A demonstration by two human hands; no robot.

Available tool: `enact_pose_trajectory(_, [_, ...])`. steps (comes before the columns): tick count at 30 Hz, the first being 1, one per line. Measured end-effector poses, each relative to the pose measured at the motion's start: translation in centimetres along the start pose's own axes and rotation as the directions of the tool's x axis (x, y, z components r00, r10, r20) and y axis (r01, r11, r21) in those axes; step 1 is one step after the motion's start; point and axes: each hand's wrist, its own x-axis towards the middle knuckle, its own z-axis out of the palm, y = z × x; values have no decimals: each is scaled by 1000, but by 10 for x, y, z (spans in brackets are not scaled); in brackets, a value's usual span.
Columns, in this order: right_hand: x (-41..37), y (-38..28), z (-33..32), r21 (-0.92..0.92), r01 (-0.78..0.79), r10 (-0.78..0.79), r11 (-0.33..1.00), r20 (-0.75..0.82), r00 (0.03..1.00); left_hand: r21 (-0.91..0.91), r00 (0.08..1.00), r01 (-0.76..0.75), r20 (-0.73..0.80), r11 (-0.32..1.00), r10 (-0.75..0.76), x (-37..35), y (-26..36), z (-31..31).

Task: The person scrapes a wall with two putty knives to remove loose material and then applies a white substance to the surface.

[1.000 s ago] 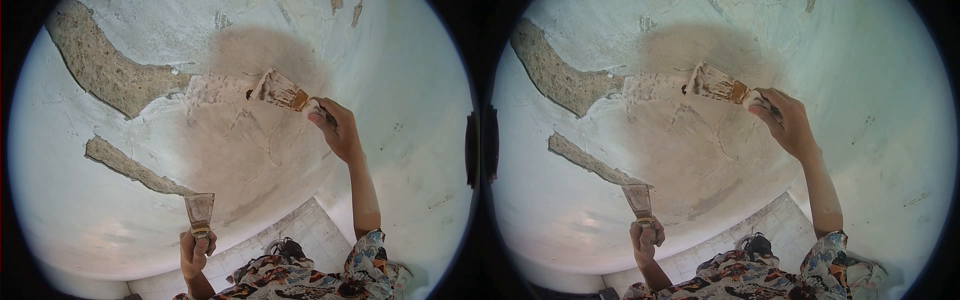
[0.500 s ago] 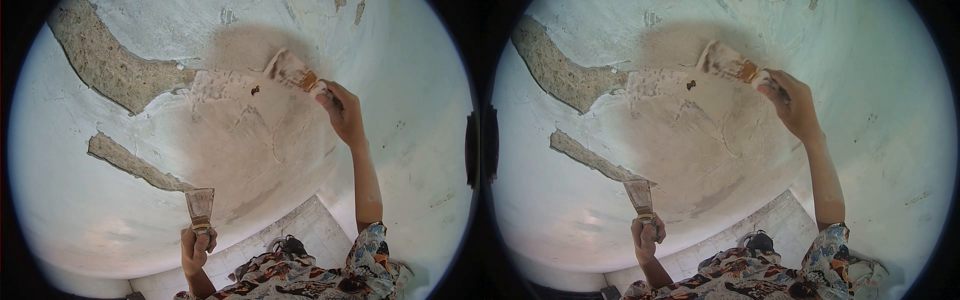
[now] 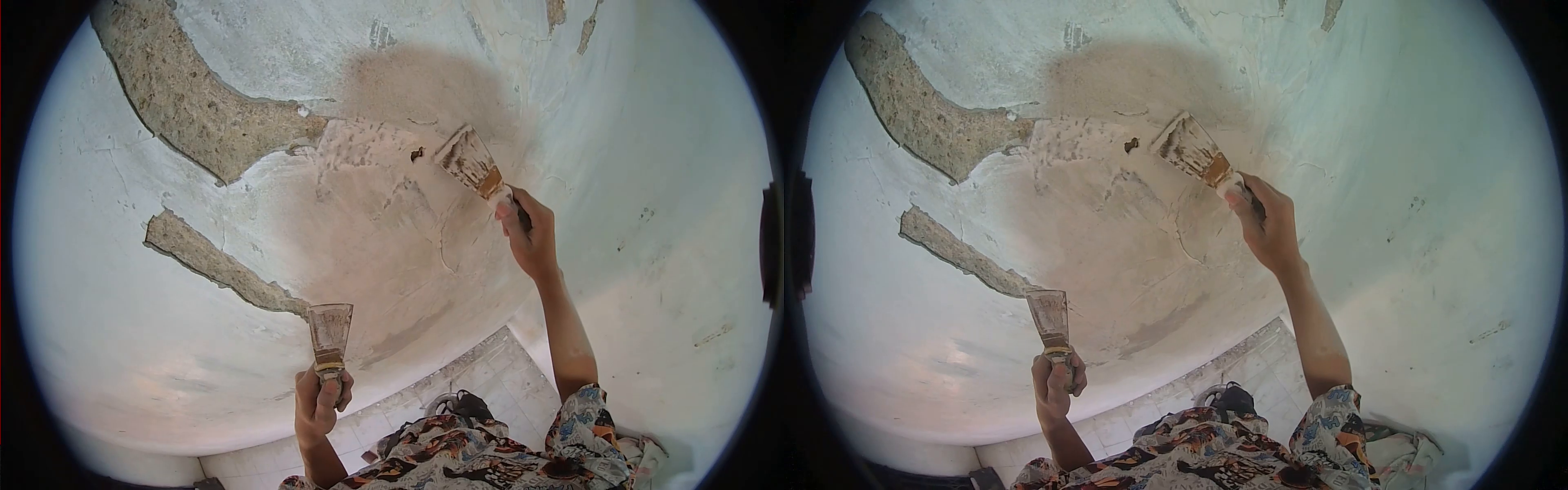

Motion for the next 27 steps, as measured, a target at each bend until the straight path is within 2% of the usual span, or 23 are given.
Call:
enact_pose_trajectory(3, [-1,-15,8,30,57,-56,998,-33,998,-18,1000,8,-7,1000,-8,-1,1,1])
enact_pose_trajectory(6, [0,-34,14,7,19,-19,1000,-12,1000,-10,1000,-4,-21,1000,4,-7,6,10])
enact_pose_trajectory(10, [-17,-7,23,50,14,-10,999,-67,998,-32,1000,-18,7,999,18,-6,-2,5])
enact_pose_trajectory(14, [-21,-12,23,95,-39,47,995,-79,996,-17,1000,10,-30,1000,-10,-6,-4,6])
enact_pose_trajectory(16, [-13,-26,30,70,56,-50,996,-91,995,-14,1000,21,-19,1000,-21,-10,-3,4])
enact_pose_trajectory(23, [-46,8,32,111,-58,67,992,-79,995,-73,999,-5,-48,997,2,-14,-12,1])
enact_pose_trajectory(25, [-54,1,30,367,-136,198,920,-135,971,-87,999,10,-50,996,-14,-13,-15,-1])
enact_pose_trajectory(26, [-54,-2,27,360,-139,198,922,-132,971,-95,999,13,-50,995,-18,-13,-16,-1])
enact_pose_trajectory(27, [-53,-5,24,255,-108,144,961,-130,981,-98,999,13,-44,995,-17,-12,-17,-1])
